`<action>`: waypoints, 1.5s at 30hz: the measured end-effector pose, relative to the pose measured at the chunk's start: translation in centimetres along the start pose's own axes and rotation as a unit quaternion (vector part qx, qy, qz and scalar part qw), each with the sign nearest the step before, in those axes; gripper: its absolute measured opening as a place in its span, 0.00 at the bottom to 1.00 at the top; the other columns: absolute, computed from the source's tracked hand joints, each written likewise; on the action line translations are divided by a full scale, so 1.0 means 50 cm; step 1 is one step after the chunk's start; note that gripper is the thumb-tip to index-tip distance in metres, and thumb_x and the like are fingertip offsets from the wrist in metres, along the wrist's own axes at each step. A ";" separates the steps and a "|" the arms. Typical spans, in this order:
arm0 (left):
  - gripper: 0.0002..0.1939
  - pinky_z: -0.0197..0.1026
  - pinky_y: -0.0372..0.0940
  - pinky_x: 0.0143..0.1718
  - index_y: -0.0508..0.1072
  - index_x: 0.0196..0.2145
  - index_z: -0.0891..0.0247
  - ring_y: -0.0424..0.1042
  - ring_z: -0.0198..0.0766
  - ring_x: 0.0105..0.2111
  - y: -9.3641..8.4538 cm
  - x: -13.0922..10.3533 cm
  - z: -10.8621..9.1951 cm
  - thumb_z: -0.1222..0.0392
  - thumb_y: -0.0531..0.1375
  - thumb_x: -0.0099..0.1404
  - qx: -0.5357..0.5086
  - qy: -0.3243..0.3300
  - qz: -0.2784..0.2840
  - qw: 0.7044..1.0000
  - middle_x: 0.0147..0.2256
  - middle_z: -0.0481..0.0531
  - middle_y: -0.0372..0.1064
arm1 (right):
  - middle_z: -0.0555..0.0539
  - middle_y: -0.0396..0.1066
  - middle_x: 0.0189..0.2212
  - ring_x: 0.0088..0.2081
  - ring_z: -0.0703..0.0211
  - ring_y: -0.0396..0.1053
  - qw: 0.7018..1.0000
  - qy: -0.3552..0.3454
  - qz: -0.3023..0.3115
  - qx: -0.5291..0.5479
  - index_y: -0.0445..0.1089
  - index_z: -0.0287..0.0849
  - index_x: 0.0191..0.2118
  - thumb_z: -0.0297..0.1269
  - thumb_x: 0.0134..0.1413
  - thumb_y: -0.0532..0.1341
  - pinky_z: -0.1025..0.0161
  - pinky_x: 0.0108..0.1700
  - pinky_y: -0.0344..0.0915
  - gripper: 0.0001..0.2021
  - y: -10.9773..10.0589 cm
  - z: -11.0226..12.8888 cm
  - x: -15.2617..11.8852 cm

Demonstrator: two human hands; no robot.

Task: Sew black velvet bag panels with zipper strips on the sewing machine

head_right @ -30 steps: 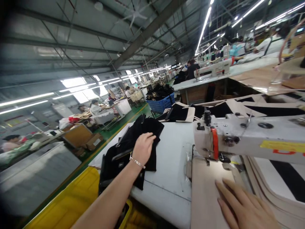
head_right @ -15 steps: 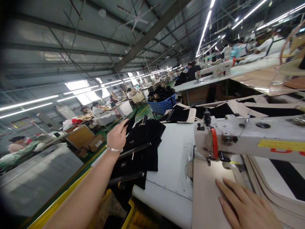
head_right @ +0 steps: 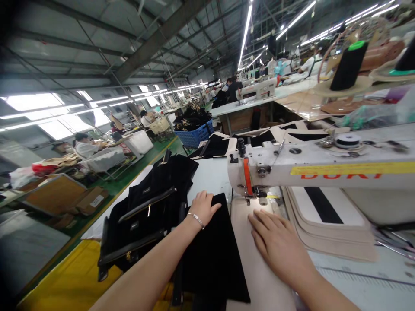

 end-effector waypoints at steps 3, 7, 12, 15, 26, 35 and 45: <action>0.09 0.48 0.64 0.48 0.71 0.40 0.65 0.69 0.46 0.44 0.038 0.027 -0.001 0.58 0.60 0.65 -0.030 0.018 0.030 0.999 0.40 0.57 0.69 | 0.49 0.64 0.58 0.57 0.53 0.60 1.000 0.007 0.011 0.006 0.62 0.50 0.59 0.44 0.63 0.52 0.50 0.56 0.55 0.20 -0.005 0.003 0.004; 0.10 0.38 0.64 0.49 0.73 0.46 0.57 0.69 0.37 0.44 0.077 0.003 -0.078 0.57 0.56 0.69 -0.098 0.116 0.081 0.985 0.41 0.49 0.70 | 0.48 0.63 0.59 0.58 0.52 0.59 0.999 0.022 0.028 0.022 0.61 0.49 0.60 0.43 0.64 0.51 0.50 0.57 0.54 0.21 -0.007 0.002 0.007; 0.09 0.40 0.66 0.44 0.73 0.43 0.61 0.70 0.39 0.40 0.101 0.015 -0.137 0.63 0.60 0.63 -0.142 0.121 0.066 0.980 0.39 0.51 0.72 | 0.47 0.62 0.59 0.58 0.53 0.58 0.998 0.032 0.042 0.031 0.56 0.45 0.62 0.44 0.66 0.49 0.51 0.57 0.54 0.22 -0.005 -0.001 0.007; 0.03 0.40 0.66 0.39 0.73 0.35 0.60 0.71 0.39 0.36 0.118 0.036 -0.145 0.63 0.61 0.61 -0.133 0.113 0.068 0.982 0.34 0.48 0.72 | 0.47 0.61 0.60 0.58 0.52 0.58 0.998 0.029 0.047 0.030 0.57 0.46 0.62 0.46 0.66 0.49 0.51 0.56 0.54 0.23 -0.004 0.000 0.009; 0.03 0.43 0.66 0.44 0.73 0.35 0.60 0.71 0.42 0.39 0.132 0.066 -0.135 0.62 0.59 0.63 -0.105 0.076 0.045 0.991 0.37 0.51 0.73 | 0.43 0.63 0.58 0.56 0.49 0.60 0.998 0.030 0.055 0.032 0.53 0.45 0.65 0.48 0.64 0.51 0.49 0.54 0.56 0.26 -0.003 0.002 0.018; 0.06 0.47 0.62 0.55 0.72 0.38 0.64 0.67 0.43 0.48 0.107 0.018 -0.190 0.67 0.55 0.67 -0.061 0.200 0.056 0.976 0.43 0.55 0.70 | 0.44 0.62 0.59 0.57 0.49 0.60 0.998 0.032 0.050 0.036 0.57 0.48 0.63 0.48 0.63 0.52 0.49 0.54 0.56 0.25 -0.005 -0.003 0.014; 0.16 0.54 0.52 0.65 0.65 0.54 0.63 0.59 0.42 0.61 0.121 -0.039 -0.187 0.67 0.53 0.69 -0.051 0.300 0.061 0.951 0.56 0.56 0.65 | 0.44 0.61 0.59 0.58 0.49 0.59 0.998 0.036 0.036 0.030 0.59 0.47 0.62 0.46 0.63 0.53 0.49 0.55 0.56 0.24 -0.002 -0.005 0.013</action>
Point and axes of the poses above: each hand's wrist, its own x-axis towards the middle knuckle, its own y-axis out of the palm, z = x × y, the point moved 9 cm from there along x, towards the middle knuckle
